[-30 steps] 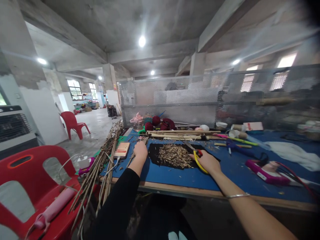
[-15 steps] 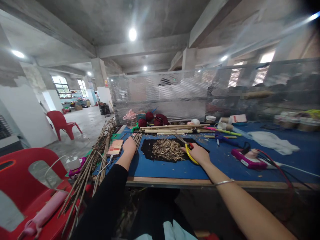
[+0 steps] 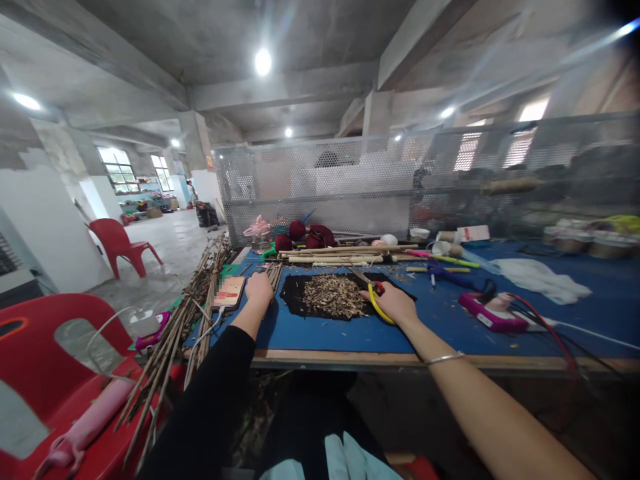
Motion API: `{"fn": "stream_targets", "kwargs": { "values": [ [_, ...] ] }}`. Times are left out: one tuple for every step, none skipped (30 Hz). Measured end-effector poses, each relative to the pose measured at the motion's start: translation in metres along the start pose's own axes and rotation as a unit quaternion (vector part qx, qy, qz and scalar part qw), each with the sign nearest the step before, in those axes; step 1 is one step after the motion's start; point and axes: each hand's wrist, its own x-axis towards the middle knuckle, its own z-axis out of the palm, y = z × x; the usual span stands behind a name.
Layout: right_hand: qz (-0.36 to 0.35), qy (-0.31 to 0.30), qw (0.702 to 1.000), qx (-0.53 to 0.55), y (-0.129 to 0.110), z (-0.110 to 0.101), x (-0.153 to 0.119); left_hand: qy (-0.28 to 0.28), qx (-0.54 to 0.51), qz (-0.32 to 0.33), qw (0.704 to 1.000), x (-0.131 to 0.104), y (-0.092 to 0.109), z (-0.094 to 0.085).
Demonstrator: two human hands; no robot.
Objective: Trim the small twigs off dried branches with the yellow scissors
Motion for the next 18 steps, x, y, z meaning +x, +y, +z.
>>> {"fn": "stream_targets", "kwargs": {
  "values": [
    [-0.001, -0.001, 1.000, -0.001, 0.000, 0.000, 0.000, 0.000, 0.004, 0.005, 1.000, 0.000, 0.002, 0.001],
    [-0.001, 0.000, 1.000, -0.002, 0.000, 0.000, 0.000, -0.012, 0.006, 0.009, 1.000, -0.001, 0.005, 0.001],
    [-0.002, 0.001, 1.000, -0.002, 0.000, -0.001, 0.000, -0.032, 0.006, 0.013, 0.999, -0.001, 0.007, 0.001],
    [-0.002, 0.002, 1.000, -0.002, -0.001, -0.001, -0.001, -0.052, 0.007, 0.012, 0.999, -0.002, 0.010, 0.002],
    [-0.002, 0.003, 1.000, -0.003, -0.001, -0.001, -0.001, -0.064, 0.008, 0.011, 0.998, -0.003, 0.012, 0.002],
    [-0.002, 0.004, 1.000, -0.003, -0.001, -0.002, -0.002, -0.069, 0.011, 0.007, 0.998, -0.005, 0.014, 0.001],
    [-0.002, 0.005, 1.000, -0.003, -0.001, -0.002, -0.003, -0.069, 0.014, 0.004, 0.998, -0.006, 0.016, 0.001],
    [-0.001, 0.005, 1.000, -0.003, -0.001, -0.002, -0.003, -0.068, 0.016, 0.001, 0.998, -0.008, 0.017, 0.000],
    [-0.001, 0.006, 1.000, -0.003, -0.001, -0.002, -0.003, -0.068, 0.016, -0.002, 0.998, -0.009, 0.019, 0.000],
    [-0.001, 0.006, 1.000, -0.002, -0.001, -0.002, -0.004, -0.071, 0.015, -0.006, 0.997, -0.011, 0.020, -0.001],
    [-0.001, 0.006, 1.000, -0.001, -0.001, -0.002, -0.003, -0.076, 0.013, -0.009, 0.997, -0.012, 0.021, -0.002],
    [-0.001, 0.007, 1.000, 0.000, -0.001, -0.001, -0.003, -0.080, 0.009, -0.014, 0.997, -0.012, 0.022, -0.003],
    [0.000, 0.007, 1.000, 0.002, 0.000, -0.001, -0.003, -0.085, 0.004, -0.018, 0.996, -0.012, 0.023, -0.004],
    [0.000, 0.007, 1.000, 0.004, 0.000, -0.001, -0.003, -0.088, -0.004, -0.022, 0.996, -0.013, 0.023, -0.005],
    [0.001, 0.008, 1.000, 0.007, 0.000, 0.000, -0.002, -0.087, -0.016, -0.025, 0.996, -0.012, 0.023, -0.006],
    [0.000, 0.008, 1.000, 0.009, 0.000, 0.000, -0.002, -0.081, -0.032, -0.028, 0.996, -0.012, 0.024, -0.007],
    [-0.001, 0.008, 1.000, 0.010, 0.000, 0.000, -0.002, -0.071, -0.053, -0.030, 0.996, -0.013, 0.024, -0.008],
    [-0.001, 0.006, 1.000, 0.009, 0.000, 0.000, -0.001, -0.061, -0.084, -0.028, 0.994, -0.014, 0.026, -0.009]
  ]
}}
